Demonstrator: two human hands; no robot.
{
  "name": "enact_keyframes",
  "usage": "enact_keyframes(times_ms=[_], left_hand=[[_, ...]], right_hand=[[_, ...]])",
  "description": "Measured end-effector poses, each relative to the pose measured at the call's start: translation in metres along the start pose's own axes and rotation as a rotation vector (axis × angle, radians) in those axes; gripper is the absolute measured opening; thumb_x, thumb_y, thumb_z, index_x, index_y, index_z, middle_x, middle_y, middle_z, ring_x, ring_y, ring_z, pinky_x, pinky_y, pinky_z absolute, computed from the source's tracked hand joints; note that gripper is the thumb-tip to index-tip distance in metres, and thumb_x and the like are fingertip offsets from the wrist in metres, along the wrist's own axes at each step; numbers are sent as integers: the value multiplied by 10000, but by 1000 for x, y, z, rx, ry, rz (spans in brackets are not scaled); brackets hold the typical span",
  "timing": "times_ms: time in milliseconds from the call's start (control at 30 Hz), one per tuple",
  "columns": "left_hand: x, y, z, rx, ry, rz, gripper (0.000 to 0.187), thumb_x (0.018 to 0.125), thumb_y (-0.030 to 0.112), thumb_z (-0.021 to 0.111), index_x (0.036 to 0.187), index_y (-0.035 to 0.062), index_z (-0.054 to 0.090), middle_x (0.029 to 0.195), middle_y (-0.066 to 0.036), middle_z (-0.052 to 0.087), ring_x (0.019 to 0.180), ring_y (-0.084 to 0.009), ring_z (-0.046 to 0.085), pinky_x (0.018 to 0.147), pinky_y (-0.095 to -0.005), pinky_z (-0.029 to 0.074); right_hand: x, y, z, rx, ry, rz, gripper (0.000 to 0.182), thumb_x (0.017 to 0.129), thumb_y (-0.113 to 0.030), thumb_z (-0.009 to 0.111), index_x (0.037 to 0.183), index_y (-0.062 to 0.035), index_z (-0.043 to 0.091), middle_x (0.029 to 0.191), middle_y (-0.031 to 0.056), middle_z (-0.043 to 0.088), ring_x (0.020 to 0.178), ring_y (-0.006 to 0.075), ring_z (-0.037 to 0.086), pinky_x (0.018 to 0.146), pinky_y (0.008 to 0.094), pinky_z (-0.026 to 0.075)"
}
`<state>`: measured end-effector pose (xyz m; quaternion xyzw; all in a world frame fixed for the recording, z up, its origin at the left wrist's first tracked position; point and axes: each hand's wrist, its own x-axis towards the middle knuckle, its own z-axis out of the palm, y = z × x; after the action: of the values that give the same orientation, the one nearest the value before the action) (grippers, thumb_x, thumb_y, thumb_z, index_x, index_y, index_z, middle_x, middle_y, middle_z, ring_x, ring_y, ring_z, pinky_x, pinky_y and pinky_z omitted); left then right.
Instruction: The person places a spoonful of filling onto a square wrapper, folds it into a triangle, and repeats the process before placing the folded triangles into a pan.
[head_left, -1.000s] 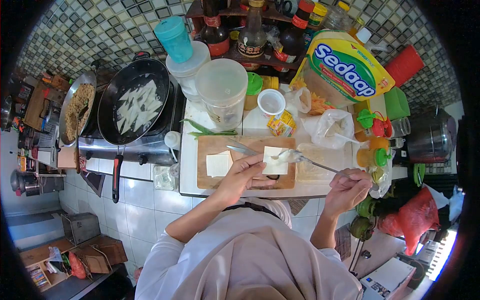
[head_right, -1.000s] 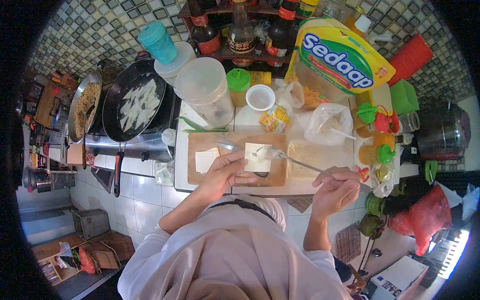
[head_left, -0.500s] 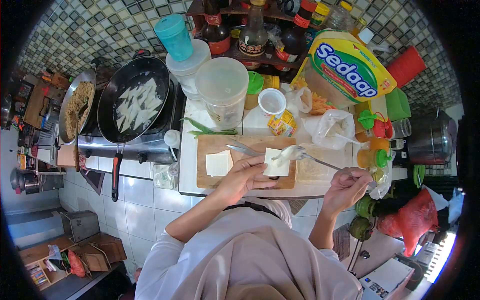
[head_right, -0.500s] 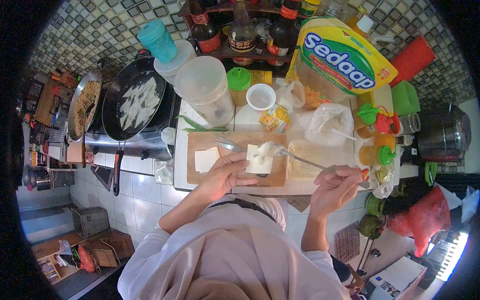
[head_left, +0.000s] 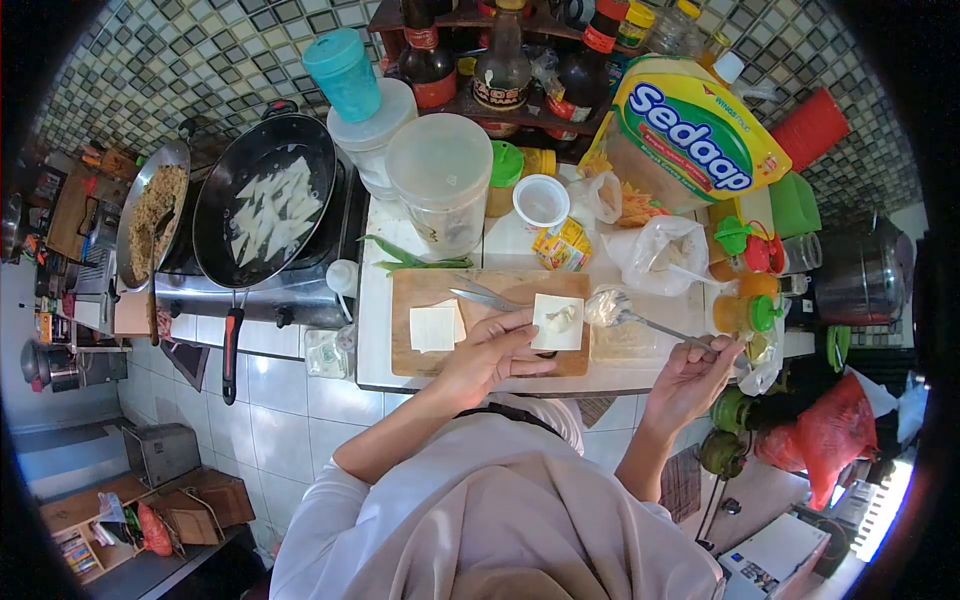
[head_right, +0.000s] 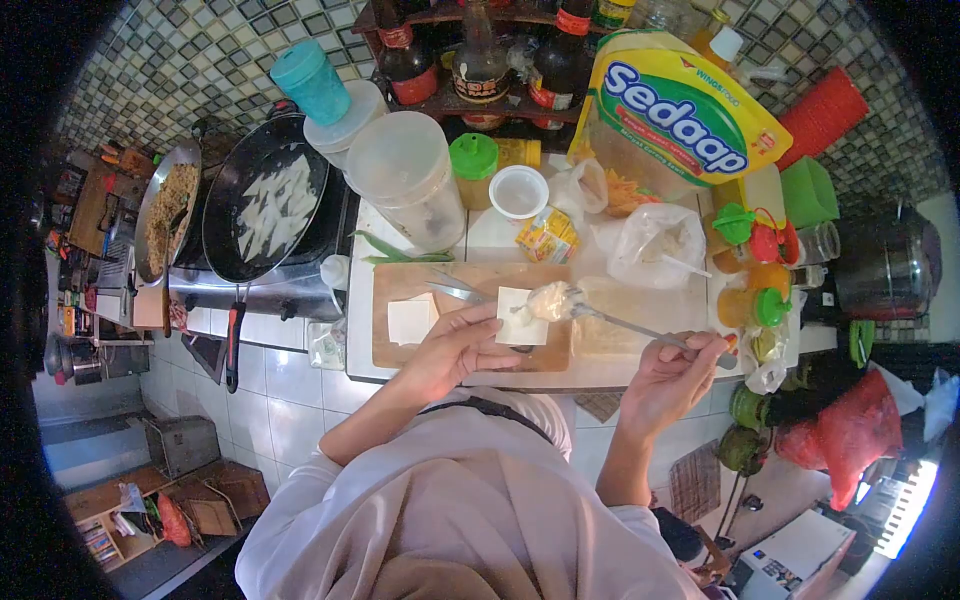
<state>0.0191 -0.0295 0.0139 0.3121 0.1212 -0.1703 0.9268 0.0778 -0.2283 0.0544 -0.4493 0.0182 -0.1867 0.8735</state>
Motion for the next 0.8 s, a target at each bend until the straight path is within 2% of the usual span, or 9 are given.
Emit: enact_keyframes(times_ms=[267, 333, 367, 400, 467, 567, 600, 667, 800], left_hand=[[-2, -2, -6, 9, 58, 66, 337, 864, 98, 404, 1165, -54, 390, 1096, -113, 499, 946, -199, 542, 815, -333, 485], [-3, 4, -2, 4, 61, 113, 336, 867, 98, 399, 1170, -46, 384, 1106, -111, 493, 965, -197, 535, 822, -337, 480], [-3, 7, -1, -1, 63, 158, 335, 869, 99, 393, 1175, -38, 379, 1116, -109, 486, 984, -196, 527, 830, -341, 475], [-3, 7, -1, -2, 61, 158, 335, 869, 99, 393, 1175, -38, 379, 1116, -109, 486, 984, -196, 527, 830, -341, 475], [-2, 7, -2, 8, 71, 201, 347, 871, 102, 388, 1193, -25, 359, 1139, -103, 472, 1022, -194, 506, 846, -344, 463], [-2, 9, 2, 48, 62, 198, 356, 867, 100, 400, 1200, -14, 341, 1147, -102, 469, 1033, -194, 498, 851, -348, 459], [-2, 8, 2, 49, 61, 195, 356, 867, 100, 400, 1200, -14, 341, 1147, -102, 469, 1033, -194, 498, 851, -348, 459], [-1, 5, 3, 42, 60, 197, 375, 861, 96, 414, 1210, 1, 316, 1145, -108, 471, 1032, -201, 499, 855, -346, 454], [-3, 4, 8, 30, 83, 171, 386, 855, 87, 421, 1215, 13, 301, 1139, -108, 475, 1020, -199, 505, 861, -352, 448]], right_hand=[[13, -4, -11, -56, 210, -110, 272, 886, -297, 420, 750, -68, 475, 672, 23, 531, 456, 49, 371, 395, 157, 289], [24, -2, -44, -284, 148, -207, 298, 883, -309, 423, 729, -59, 475, 717, 53, 560, 452, 48, 366, 398, 162, 289], [26, 0, -54, -376, 229, -172, 285, 885, -270, 428, 751, -31, 506, 549, -8, 460, 446, 53, 302, 438, 181, 279], [29, 3, -68, -377, 228, -174, 285, 885, -270, 428, 751, -31, 506, 549, -8, 460, 446, 53, 302, 438, 181, 279], [32, 14, -99, -811, 178, -79, 270, 873, -249, 450, 852, 7, 533, 626, 25, 512, 513, 75, 373, 505, 195, 328], [33, 36, -131, -873, -20, -78, 288, 846, -219, 498, 1001, 22, 530, 833, 108, 535, 697, 128, 442, 658, 253, 371], [33, 38, -135, -873, -18, -78, 288, 846, -219, 498, 1001, 22, 530, 833, 108, 535, 697, 128, 442, 658, 253, 371], [35, 42, -138, -1283, 20, -303, 381, 810, -189, 547, 1130, 1, 467, 1048, 156, 462, 924, 199, 408, 825, 325, 328], [36, 51, -127, -1296, 228, -241, 482, 778, -173, 581, 1200, -24, 402, 1120, 143, 411, 1007, 257, 366, 871, 360, 297]])
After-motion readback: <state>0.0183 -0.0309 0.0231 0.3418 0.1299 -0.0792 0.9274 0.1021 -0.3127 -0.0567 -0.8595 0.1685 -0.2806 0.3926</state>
